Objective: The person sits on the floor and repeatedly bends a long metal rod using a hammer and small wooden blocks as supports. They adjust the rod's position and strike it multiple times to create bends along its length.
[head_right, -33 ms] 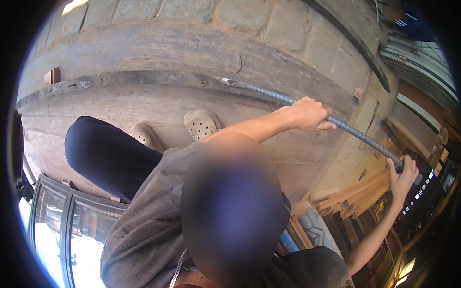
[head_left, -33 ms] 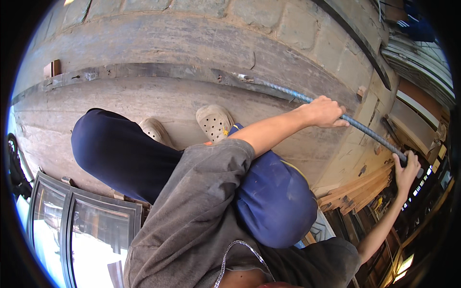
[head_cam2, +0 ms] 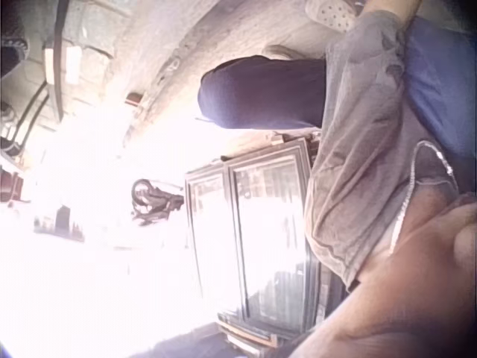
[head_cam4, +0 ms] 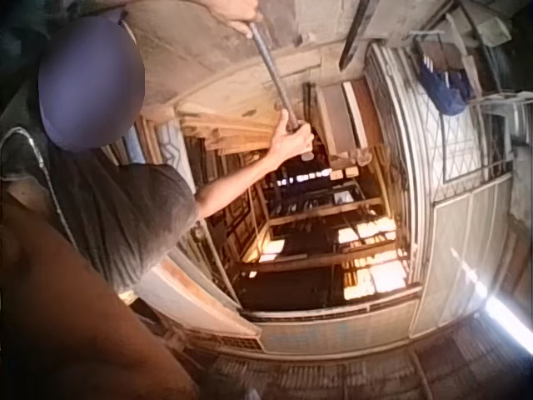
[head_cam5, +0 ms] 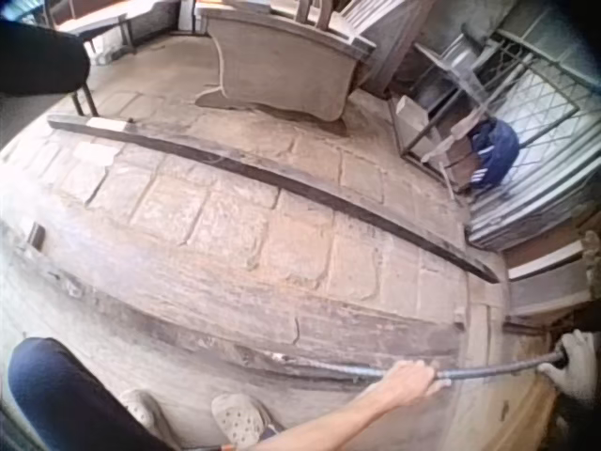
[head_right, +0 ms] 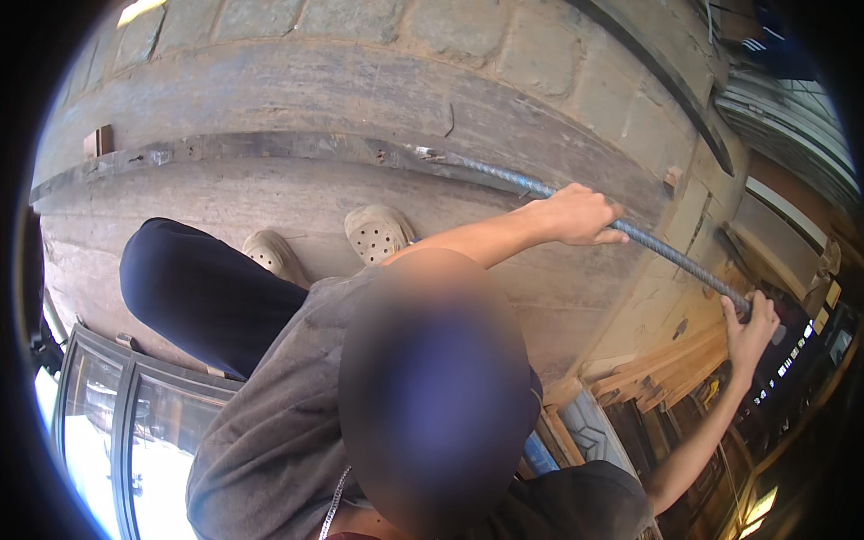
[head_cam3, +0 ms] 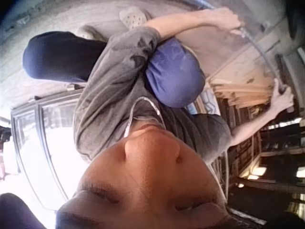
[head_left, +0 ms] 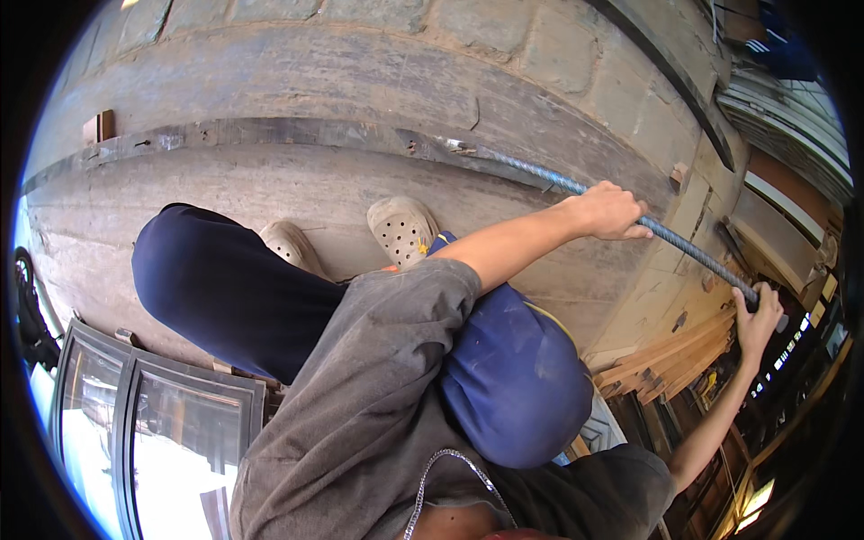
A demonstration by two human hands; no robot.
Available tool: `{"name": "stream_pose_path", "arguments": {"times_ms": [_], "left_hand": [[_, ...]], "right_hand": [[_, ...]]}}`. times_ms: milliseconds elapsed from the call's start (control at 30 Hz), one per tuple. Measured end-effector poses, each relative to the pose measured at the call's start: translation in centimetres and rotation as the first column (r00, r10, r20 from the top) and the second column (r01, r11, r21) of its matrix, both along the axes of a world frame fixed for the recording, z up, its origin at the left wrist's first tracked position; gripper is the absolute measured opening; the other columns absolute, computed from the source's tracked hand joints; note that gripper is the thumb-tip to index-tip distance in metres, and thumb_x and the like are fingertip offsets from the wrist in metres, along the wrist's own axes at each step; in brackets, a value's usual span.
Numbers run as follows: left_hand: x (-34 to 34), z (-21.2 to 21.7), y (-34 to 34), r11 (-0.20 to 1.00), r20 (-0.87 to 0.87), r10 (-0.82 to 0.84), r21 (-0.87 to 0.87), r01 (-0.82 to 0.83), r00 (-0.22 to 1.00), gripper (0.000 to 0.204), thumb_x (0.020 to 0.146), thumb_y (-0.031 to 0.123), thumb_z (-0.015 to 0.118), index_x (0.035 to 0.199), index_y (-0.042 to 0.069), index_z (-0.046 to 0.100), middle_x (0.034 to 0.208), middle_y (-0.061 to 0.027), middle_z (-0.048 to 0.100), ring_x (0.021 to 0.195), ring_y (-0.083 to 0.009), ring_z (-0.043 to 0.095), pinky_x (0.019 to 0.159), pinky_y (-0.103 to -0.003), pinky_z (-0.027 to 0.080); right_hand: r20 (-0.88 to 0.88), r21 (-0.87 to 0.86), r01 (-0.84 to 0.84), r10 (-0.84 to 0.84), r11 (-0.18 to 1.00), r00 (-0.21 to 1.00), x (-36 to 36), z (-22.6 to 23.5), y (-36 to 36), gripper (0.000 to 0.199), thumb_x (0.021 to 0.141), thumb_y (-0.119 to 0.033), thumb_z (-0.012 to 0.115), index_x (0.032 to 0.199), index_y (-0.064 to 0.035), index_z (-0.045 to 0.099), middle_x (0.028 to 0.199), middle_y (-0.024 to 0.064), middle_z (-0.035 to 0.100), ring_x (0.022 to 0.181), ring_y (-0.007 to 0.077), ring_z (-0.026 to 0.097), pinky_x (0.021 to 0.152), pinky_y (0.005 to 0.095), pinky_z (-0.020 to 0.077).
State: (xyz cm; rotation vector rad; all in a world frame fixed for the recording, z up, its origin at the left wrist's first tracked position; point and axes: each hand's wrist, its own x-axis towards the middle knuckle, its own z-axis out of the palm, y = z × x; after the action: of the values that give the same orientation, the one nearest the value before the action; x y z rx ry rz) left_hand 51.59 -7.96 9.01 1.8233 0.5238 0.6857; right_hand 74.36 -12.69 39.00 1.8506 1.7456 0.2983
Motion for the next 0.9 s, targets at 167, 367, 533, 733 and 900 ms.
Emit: {"name": "stream_pose_path", "arguments": {"times_ms": [167, 367, 533, 733, 900], "left_hand": [[1.4, -2.2, 0.2, 0.997, -0.098, -0.072, 0.022, 0.074, 0.993, 0.054, 0.094, 0.052, 0.046, 0.096, 0.000, 0.061, 0.073, -0.0219, 0.065, 0.075, -0.0400, 0.065, 0.070, -0.048, 0.050], [1.4, -2.8, 0.2, 1.000, -0.078, -0.028, 0.010, 0.029, 0.997, 0.053, 0.094, 0.052, 0.047, 0.092, 0.002, 0.062, 0.066, -0.0215, 0.062, 0.069, -0.0398, 0.065, 0.065, -0.049, 0.050], [-2.2, 1.2, 2.0, 0.996, -0.097, -0.060, -0.069, 0.053, 0.993, 0.057, 0.092, 0.057, 0.048, 0.086, 0.002, 0.063, 0.059, -0.0198, 0.060, 0.062, -0.0393, 0.063, 0.059, -0.048, 0.051], [-1.2, -0.1, 3.2, 0.999, -0.066, -0.013, -0.037, 0.011, 0.998, 0.059, 0.091, 0.058, 0.048, 0.083, 0.001, 0.064, 0.060, -0.0189, 0.061, 0.063, -0.0382, 0.064, 0.062, -0.048, 0.052], [2.2, -3.1, 1.4, 0.977, -0.220, -0.214, -0.073, 0.202, 0.952, 0.061, 0.093, 0.056, 0.045, 0.083, 0.000, 0.067, 0.077, -0.0226, 0.066, 0.081, -0.0397, 0.065, 0.076, -0.047, 0.051]], "right_hand": [[-0.094, 0.021, 0.064, -0.062, 0.998, 0.994, 4.7, -5.4, -1.5, 0.040, 0.075, -0.033, 0.077, 0.088, -0.0031, 0.054, 0.081, 0.0125, 0.051, 0.082, 0.0321, 0.049, 0.080, 0.0398, 0.0367], [-0.146, 0.061, 0.002, 0.007, 0.998, 0.989, 5.3, -6.5, -0.7, 0.041, 0.074, -0.032, 0.079, 0.090, -0.0024, 0.055, 0.084, 0.0131, 0.053, 0.083, 0.0337, 0.050, 0.076, 0.0417, 0.0380], [0.027, 0.174, -0.266, 0.265, 0.948, 0.964, 1.1, -0.4, 1.0, 0.045, 0.068, -0.032, 0.083, 0.089, -0.0030, 0.056, 0.079, 0.0100, 0.056, 0.078, 0.0312, 0.054, 0.073, 0.0395, 0.0389], [-0.013, 0.103, -0.244, 0.246, 0.964, 0.969, 1.7, -1.5, 4.4, 0.040, 0.072, -0.031, 0.079, 0.086, -0.0023, 0.055, 0.079, 0.0144, 0.054, 0.075, 0.0351, 0.052, 0.069, 0.0420, 0.0393], [-0.132, -0.009, 0.088, -0.089, 0.996, 0.987, 10.6, -10.6, -1.8, 0.043, 0.070, -0.035, 0.080, 0.088, -0.0036, 0.056, 0.082, 0.0149, 0.054, 0.080, 0.0360, 0.051, 0.074, 0.0432, 0.0388]]}}
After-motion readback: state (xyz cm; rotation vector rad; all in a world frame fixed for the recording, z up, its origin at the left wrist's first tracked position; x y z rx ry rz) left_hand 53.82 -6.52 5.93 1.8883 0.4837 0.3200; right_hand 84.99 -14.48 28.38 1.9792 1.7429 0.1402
